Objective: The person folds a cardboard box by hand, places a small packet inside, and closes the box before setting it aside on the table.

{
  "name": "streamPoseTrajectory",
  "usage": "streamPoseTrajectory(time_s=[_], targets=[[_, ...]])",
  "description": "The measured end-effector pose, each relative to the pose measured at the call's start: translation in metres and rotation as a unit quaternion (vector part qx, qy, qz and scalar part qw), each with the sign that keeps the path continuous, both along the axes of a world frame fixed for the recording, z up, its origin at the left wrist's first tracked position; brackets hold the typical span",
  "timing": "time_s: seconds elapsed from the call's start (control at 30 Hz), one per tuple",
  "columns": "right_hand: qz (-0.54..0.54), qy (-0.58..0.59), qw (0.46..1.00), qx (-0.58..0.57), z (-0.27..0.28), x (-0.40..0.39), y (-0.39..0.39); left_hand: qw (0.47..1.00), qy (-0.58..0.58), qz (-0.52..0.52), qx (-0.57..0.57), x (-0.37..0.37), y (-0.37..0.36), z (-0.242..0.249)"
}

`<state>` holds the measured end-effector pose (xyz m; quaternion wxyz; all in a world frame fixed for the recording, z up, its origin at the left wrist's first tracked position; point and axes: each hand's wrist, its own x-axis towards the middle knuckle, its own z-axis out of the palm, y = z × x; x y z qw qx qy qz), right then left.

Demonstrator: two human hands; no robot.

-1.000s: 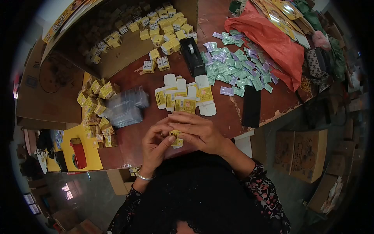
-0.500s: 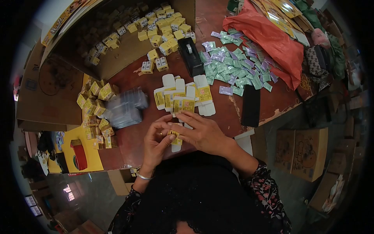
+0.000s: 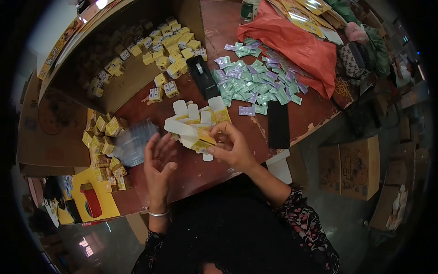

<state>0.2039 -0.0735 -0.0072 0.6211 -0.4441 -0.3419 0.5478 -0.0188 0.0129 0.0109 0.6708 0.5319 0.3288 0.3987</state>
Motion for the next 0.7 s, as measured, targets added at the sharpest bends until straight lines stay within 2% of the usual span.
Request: streamPoseTrajectory(time_s=[0.07, 0.17, 0.2, 0.27, 0.33, 0.43, 0.6, 0.63, 0.7], targets=[[-0.026, 0.02, 0.999, -0.002, 0.0, -0.018, 0.0, 0.995, -0.064, -0.06, -0.038, 0.014, -0.012, -0.006], [0.056, -0.062, 0.996, 0.014, -0.005, -0.024, 0.002, 0.997, -0.036, -0.04, -0.052, 0.018, -0.016, -0.004], [0.06, -0.252, 0.963, 0.074, 0.001, -0.009, 0.006, 0.998, -0.029, -0.037, -0.048, 0.016, -0.014, -0.005], [-0.031, -0.33, 0.94, -0.079, 0.012, 0.03, 0.01, 0.996, -0.055, -0.042, -0.054, 0.01, -0.013, -0.003], [-0.161, -0.545, 0.818, -0.091, -0.008, 0.078, 0.019, 0.996, -0.051, -0.052, -0.052, 0.007, -0.013, -0.003], [-0.11, -0.69, 0.7, -0.147, -0.03, 0.112, 0.023, 0.994, -0.026, -0.083, -0.072, 0.004, -0.016, -0.007], [-0.079, -0.674, 0.722, -0.134, -0.04, 0.112, 0.026, 0.971, -0.14, -0.113, -0.159, 0.003, -0.019, -0.021], [-0.072, -0.675, 0.723, -0.127, -0.039, 0.109, 0.027, 0.974, -0.126, -0.116, -0.15, 0.003, -0.02, -0.024], [-0.107, -0.533, 0.832, -0.109, -0.034, 0.097, 0.025, 0.979, -0.099, -0.121, -0.131, 0.003, -0.02, -0.027]])
